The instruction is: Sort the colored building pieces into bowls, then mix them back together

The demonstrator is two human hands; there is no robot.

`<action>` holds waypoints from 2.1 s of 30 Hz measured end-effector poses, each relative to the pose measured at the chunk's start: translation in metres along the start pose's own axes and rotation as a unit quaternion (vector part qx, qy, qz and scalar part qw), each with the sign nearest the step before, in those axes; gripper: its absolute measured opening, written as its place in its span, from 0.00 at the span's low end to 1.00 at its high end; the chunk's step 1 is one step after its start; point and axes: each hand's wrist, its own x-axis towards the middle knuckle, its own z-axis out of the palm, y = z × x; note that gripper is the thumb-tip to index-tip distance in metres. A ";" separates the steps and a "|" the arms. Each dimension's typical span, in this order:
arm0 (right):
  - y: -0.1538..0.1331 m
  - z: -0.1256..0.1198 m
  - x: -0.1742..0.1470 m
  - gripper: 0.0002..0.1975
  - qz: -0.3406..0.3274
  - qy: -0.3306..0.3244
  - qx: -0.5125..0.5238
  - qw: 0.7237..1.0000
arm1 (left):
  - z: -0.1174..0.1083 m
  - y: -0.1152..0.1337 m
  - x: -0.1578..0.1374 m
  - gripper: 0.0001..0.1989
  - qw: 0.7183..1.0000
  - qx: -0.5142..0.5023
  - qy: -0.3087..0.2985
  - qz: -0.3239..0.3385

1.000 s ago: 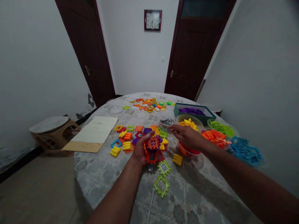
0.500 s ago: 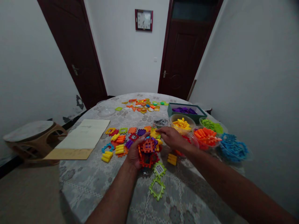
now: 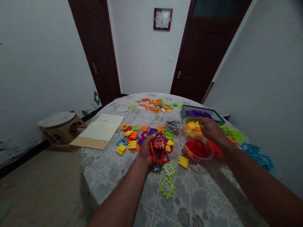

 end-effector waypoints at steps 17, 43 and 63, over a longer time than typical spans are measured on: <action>-0.154 0.032 -0.080 0.15 -0.259 -0.097 0.211 0.938 | -0.002 -0.002 0.003 0.10 0.998 -0.064 -0.017 0.002; -0.051 -0.019 -0.087 0.23 0.156 -0.072 0.251 0.953 | 0.002 0.004 0.000 0.14 0.999 -0.028 0.040 0.006; -0.154 0.015 -0.117 0.19 -0.173 -0.066 0.194 0.963 | 0.001 -0.001 0.002 0.10 0.999 -0.046 0.021 0.007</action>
